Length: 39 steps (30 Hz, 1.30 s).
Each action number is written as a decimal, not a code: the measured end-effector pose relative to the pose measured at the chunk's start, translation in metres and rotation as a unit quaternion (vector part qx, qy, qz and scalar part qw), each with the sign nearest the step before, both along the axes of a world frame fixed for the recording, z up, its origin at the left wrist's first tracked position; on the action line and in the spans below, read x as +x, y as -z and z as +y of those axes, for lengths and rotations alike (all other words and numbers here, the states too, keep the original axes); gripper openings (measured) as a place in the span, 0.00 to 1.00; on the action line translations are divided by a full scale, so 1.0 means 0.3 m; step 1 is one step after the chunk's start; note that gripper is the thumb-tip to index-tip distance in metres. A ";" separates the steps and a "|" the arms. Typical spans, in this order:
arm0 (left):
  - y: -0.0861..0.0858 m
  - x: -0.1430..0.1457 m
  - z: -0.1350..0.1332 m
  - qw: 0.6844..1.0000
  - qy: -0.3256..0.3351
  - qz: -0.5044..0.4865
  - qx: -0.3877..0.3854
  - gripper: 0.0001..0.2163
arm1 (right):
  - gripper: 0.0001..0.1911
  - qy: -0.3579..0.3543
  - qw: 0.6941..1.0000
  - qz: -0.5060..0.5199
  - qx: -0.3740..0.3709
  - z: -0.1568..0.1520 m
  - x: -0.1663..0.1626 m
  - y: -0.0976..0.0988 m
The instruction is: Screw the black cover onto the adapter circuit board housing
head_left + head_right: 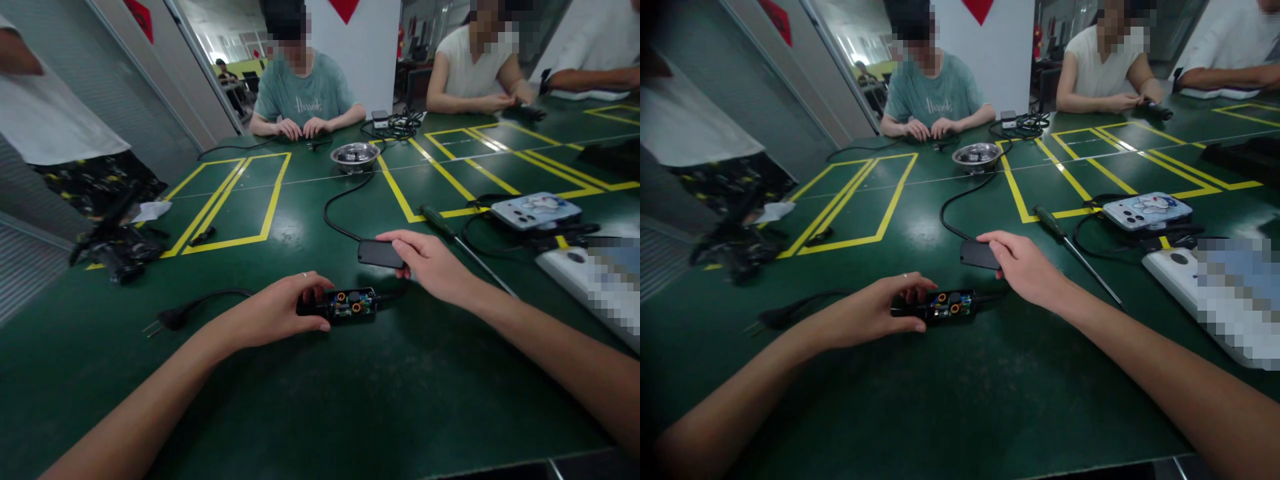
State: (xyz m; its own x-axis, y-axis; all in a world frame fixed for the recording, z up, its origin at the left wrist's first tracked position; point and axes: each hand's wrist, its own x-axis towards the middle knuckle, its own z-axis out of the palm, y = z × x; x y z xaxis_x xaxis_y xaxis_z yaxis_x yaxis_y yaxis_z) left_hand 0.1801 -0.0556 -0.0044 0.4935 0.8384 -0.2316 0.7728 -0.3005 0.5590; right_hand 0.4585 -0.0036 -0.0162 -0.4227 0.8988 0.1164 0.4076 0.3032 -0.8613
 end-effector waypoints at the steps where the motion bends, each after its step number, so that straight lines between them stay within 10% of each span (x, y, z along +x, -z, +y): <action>1: -0.006 -0.008 0.002 1.000 -0.001 0.000 -0.012 0.20 | 0.20 -0.016 1.000 -0.019 -0.002 -0.003 -0.003 0.009; 12: -0.018 -0.026 0.013 0.999 0.042 -0.013 -0.023 0.09 | 0.22 -0.012 0.975 -0.153 0.162 -0.061 -0.031 0.006; 34: -0.009 -0.031 0.009 0.998 0.055 0.008 -0.011 0.13 | 0.26 -0.190 0.923 -0.232 0.240 -0.130 -0.083 0.011; 39: -0.023 -0.031 -0.013 0.991 0.017 0.037 0.128 0.29 | 0.24 -0.025 0.937 -0.224 0.266 -0.031 0.013 -0.088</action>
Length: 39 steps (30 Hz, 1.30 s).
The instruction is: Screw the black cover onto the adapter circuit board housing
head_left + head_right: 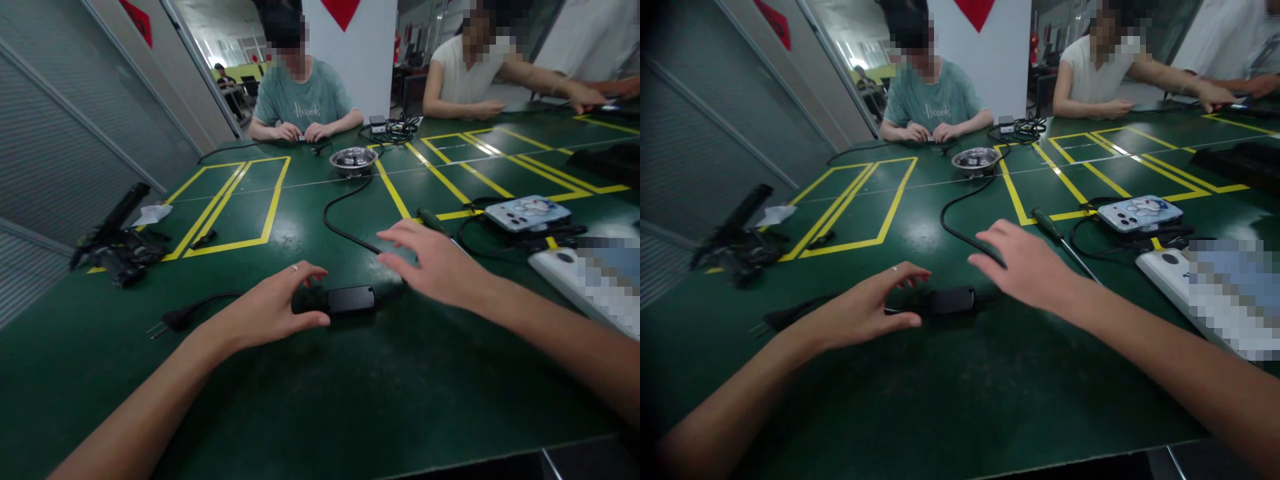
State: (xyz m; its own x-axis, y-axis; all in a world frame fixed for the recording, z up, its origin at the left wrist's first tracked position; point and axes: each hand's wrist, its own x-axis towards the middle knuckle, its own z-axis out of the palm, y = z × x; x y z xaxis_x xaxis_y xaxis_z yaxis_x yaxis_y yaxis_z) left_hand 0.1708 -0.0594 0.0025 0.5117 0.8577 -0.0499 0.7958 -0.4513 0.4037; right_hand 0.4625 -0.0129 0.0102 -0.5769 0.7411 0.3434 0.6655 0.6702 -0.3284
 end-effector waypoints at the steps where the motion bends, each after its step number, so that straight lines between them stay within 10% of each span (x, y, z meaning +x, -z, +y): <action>1: 0.000 0.013 -0.006 0.999 -0.007 -0.012 0.049 0.30 | 0.22 0.049 0.998 -0.012 0.023 0.028 0.030 -0.014; 8: 0.065 0.169 -0.059 0.975 0.115 0.101 0.160 0.35 | 0.21 0.283 0.944 -0.119 0.125 0.153 0.180 0.080; 21: 0.084 0.181 -0.068 0.942 0.111 0.133 0.287 0.31 | 0.17 0.289 0.946 -0.144 0.014 0.215 0.242 0.179; 25: 0.100 0.190 -0.070 0.959 0.118 0.142 0.215 0.28 | 0.10 0.310 0.945 0.066 -0.075 0.212 0.241 0.144; 31: 0.105 0.185 -0.078 0.940 0.143 0.125 0.282 0.22 | 0.16 0.215 0.774 0.474 -0.361 0.179 0.247 0.071; 34: 0.098 0.174 -0.080 0.932 0.173 0.128 0.292 0.20 | 0.13 0.143 0.720 0.570 -0.368 0.168 0.247 0.051; 39: 0.096 0.166 -0.076 0.935 0.185 0.125 0.276 0.21 | 0.09 0.149 0.729 0.617 -0.255 0.169 0.244 0.059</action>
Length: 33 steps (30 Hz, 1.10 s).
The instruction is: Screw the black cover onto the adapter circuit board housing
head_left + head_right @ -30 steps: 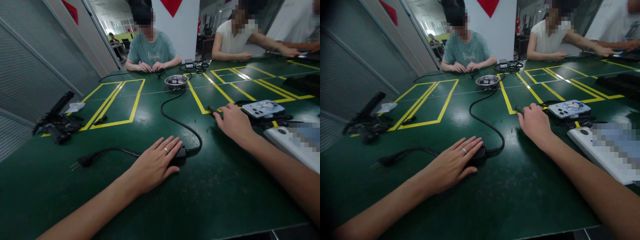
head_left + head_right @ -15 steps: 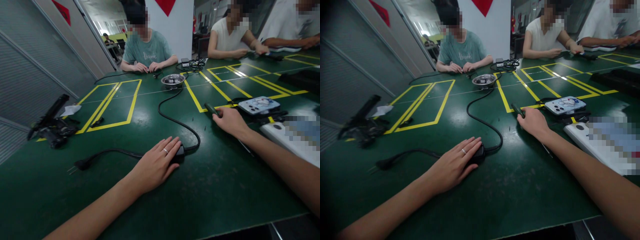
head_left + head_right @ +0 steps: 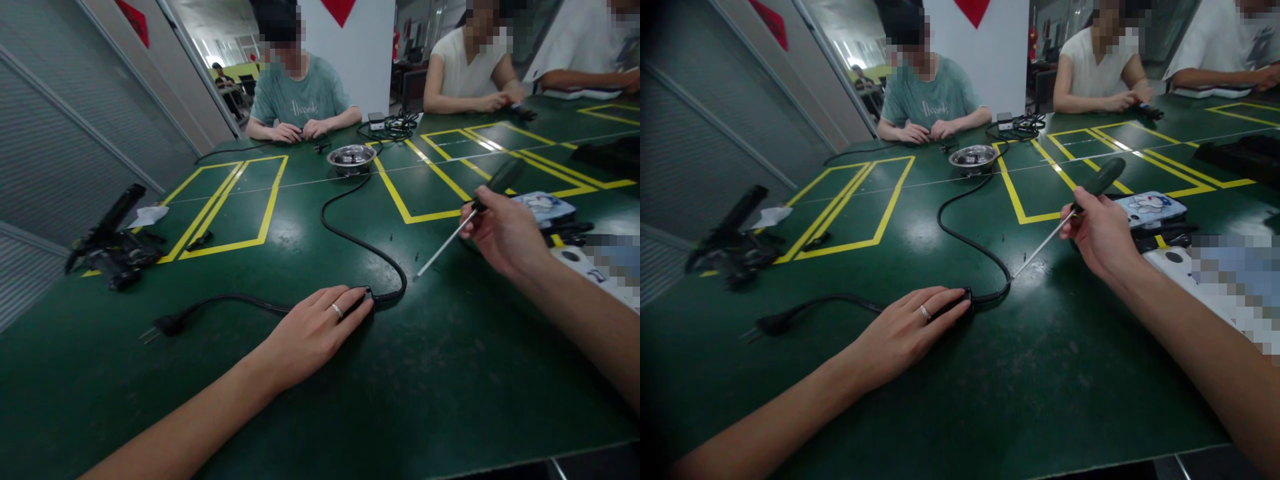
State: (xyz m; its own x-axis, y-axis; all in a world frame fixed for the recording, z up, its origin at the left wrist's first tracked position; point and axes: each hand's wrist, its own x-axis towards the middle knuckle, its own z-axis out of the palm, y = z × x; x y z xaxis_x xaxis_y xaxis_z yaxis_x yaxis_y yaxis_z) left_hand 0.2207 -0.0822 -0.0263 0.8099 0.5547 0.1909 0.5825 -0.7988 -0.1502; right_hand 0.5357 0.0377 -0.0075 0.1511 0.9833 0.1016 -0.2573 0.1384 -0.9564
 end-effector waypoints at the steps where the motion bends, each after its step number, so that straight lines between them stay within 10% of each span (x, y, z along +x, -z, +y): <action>1: 0.000 0.001 0.001 1.000 0.000 -0.003 -0.001 0.20 | 0.07 0.023 0.999 -0.010 0.029 0.000 -0.002 0.005; 7: -0.005 0.004 0.006 1.000 0.001 -0.005 -0.013 0.20 | 0.11 0.107 0.967 -0.146 0.179 -0.037 -0.039 0.025; 33: -0.005 0.002 0.008 1.000 0.001 -0.012 -0.020 0.20 | 0.13 0.103 0.950 -0.256 0.147 -0.070 -0.072 0.038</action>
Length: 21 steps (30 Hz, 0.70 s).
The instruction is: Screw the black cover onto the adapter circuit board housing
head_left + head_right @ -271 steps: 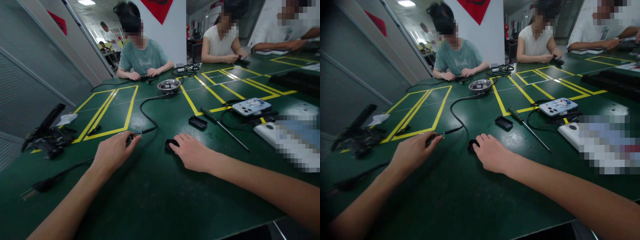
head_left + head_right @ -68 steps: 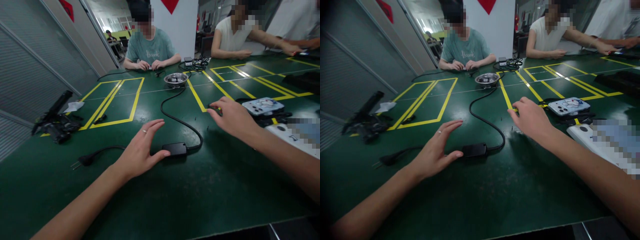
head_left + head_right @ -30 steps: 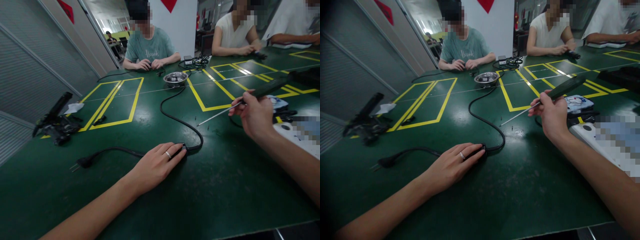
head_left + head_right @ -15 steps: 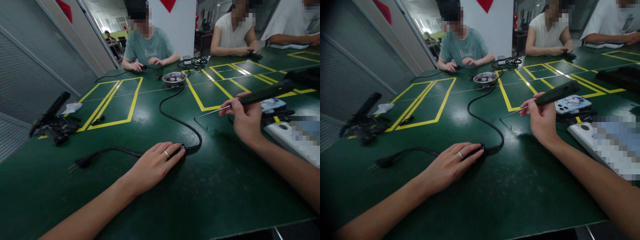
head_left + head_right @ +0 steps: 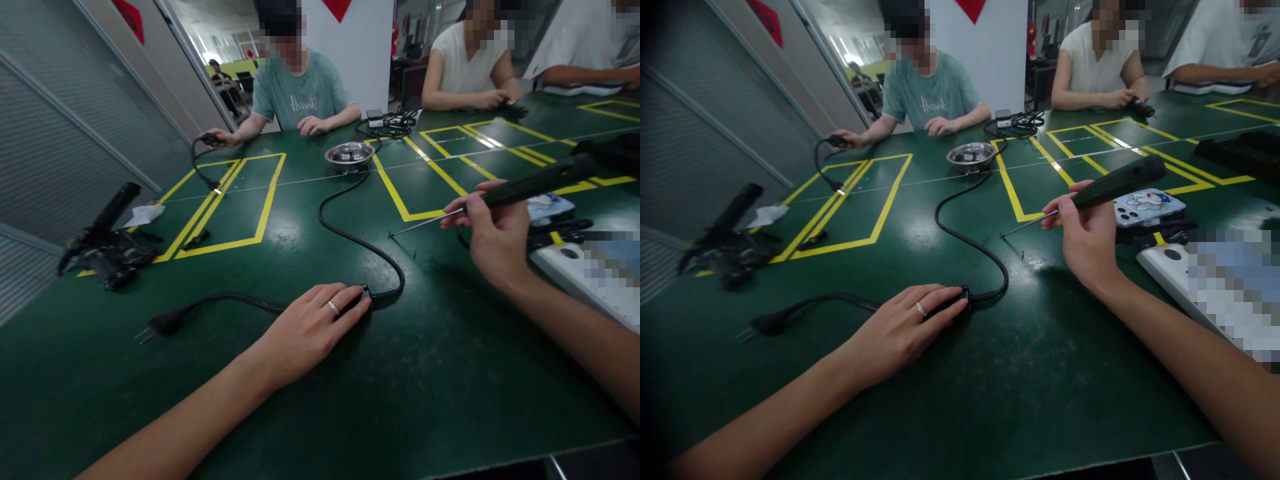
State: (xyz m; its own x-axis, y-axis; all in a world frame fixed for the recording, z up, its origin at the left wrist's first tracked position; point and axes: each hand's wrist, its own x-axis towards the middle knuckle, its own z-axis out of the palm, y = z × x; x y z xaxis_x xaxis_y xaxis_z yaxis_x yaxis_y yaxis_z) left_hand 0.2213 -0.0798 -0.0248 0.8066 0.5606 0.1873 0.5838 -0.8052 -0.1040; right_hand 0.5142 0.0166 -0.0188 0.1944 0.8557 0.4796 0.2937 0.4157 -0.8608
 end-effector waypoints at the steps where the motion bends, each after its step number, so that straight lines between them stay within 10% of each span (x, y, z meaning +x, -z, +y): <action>1: 0.000 -0.001 0.000 1.000 0.000 0.002 0.001 0.21 | 0.13 0.003 1.000 -0.006 -0.001 -0.001 0.001 0.000; 21: 0.004 -0.003 0.003 1.000 0.001 0.002 0.002 0.20 | 0.05 -0.134 0.957 0.204 -0.154 -0.033 -0.034 -0.037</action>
State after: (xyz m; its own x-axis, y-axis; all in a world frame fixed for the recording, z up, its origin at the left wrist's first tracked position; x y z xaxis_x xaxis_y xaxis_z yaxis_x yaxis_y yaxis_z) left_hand 0.2203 -0.0789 -0.0260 0.8082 0.5586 0.1868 0.5822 -0.8055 -0.1101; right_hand 0.5040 0.0067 -0.0078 0.0659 0.9898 0.1266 -0.1751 0.1363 -0.9751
